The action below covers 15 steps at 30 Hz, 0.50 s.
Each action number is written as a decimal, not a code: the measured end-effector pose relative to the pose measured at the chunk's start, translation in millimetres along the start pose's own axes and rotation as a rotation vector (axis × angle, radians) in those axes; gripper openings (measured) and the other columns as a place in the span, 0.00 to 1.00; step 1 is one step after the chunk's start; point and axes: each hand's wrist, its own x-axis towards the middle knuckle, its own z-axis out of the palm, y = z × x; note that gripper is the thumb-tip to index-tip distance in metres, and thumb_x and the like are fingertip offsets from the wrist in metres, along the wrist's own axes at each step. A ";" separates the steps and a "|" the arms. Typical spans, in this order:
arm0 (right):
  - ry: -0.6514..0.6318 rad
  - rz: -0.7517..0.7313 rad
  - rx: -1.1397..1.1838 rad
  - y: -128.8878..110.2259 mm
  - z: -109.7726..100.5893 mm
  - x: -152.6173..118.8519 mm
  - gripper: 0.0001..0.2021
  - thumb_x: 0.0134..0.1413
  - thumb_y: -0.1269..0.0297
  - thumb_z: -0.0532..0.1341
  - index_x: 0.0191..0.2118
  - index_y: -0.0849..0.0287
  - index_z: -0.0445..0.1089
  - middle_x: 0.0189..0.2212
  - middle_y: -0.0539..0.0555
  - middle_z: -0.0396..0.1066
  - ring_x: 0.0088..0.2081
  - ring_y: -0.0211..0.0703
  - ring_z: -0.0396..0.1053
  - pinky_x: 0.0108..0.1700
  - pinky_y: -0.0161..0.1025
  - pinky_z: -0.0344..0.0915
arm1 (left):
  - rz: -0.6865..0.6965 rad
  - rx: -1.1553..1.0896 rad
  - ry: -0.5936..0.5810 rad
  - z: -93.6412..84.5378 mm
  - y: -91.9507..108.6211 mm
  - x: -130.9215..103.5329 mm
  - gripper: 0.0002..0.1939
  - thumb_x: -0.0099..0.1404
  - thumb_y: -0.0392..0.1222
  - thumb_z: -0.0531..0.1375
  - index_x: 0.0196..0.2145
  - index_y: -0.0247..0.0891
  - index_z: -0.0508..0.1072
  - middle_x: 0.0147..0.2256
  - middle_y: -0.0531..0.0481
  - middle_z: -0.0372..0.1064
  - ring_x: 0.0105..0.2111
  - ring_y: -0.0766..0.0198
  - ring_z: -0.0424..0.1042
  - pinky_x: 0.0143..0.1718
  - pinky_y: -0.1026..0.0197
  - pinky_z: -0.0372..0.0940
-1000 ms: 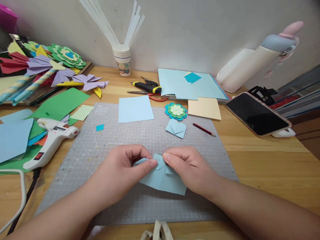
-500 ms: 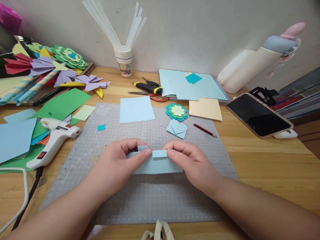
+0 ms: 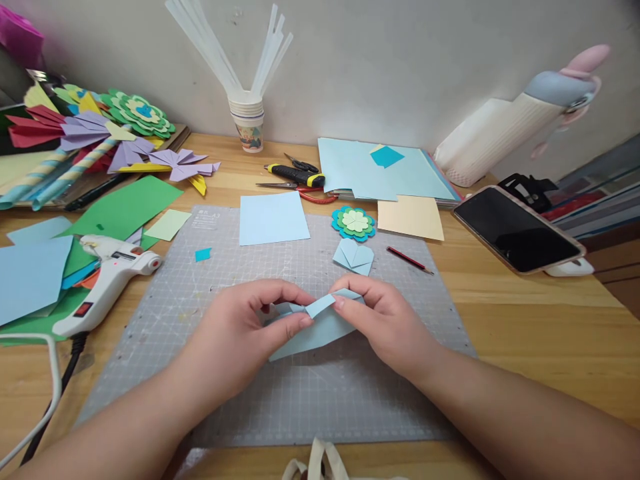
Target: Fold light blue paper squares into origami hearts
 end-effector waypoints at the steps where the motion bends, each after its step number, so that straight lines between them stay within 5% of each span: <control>1: -0.004 0.002 0.001 0.0 0.0 0.1 0.09 0.58 0.63 0.55 0.27 0.58 0.64 0.22 0.45 0.56 0.26 0.35 0.53 0.28 0.35 0.50 | -0.008 -0.006 0.007 0.0 0.6 0.1 0.08 0.55 0.49 0.65 0.31 0.44 0.79 0.29 0.56 0.75 0.30 0.65 0.69 0.31 0.66 0.63; 15: -0.075 -0.069 -0.073 -0.4 4.7 -4.8 0.09 0.58 0.64 0.57 0.27 0.58 0.64 0.22 0.45 0.58 0.25 0.35 0.55 0.28 0.33 0.53 | -0.161 -0.207 -0.099 -6.0 -6.6 1.6 0.11 0.54 0.51 0.67 0.27 0.41 0.77 0.26 0.55 0.71 0.26 0.68 0.64 0.27 0.67 0.58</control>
